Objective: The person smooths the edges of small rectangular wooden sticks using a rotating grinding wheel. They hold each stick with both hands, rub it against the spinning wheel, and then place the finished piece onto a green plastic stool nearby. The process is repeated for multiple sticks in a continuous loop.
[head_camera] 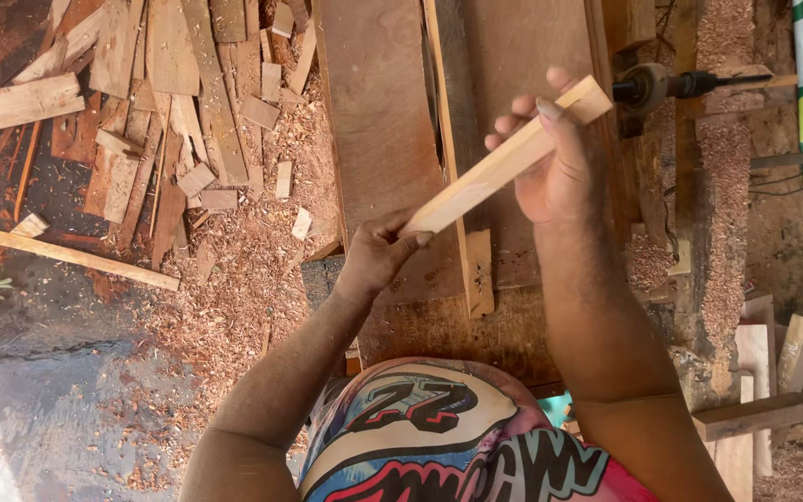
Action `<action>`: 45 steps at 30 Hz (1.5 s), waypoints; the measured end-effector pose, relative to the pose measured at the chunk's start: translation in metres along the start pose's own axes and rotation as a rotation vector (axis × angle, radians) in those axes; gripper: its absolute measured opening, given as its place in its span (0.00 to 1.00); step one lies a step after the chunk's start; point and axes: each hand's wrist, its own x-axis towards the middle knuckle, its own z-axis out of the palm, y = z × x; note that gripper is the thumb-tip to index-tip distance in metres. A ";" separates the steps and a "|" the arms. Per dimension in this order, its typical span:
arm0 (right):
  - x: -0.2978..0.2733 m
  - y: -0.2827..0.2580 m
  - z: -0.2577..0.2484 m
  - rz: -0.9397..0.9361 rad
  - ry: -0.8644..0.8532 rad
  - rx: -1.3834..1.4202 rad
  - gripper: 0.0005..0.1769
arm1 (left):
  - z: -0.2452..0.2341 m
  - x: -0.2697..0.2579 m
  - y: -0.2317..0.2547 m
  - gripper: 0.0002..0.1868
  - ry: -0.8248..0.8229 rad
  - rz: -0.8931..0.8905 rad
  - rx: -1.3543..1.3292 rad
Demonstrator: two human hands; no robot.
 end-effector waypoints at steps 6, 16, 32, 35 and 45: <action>0.007 0.018 0.005 -0.018 0.490 0.061 0.29 | 0.003 0.002 -0.010 0.12 0.253 0.723 0.864; 0.047 0.067 -0.004 -0.476 -0.149 -0.665 0.20 | 0.022 0.046 0.040 0.25 0.088 0.191 0.375; 0.110 0.085 -0.009 -0.724 -0.192 -0.916 0.15 | 0.022 0.129 0.068 0.41 -0.077 0.007 0.128; 0.119 0.089 -0.010 -0.751 -0.187 -0.928 0.11 | 0.020 0.136 0.069 0.41 -0.071 0.018 0.093; 0.141 0.096 -0.017 -0.594 -0.147 -0.993 0.23 | 0.007 0.168 0.067 0.40 -0.073 0.058 0.132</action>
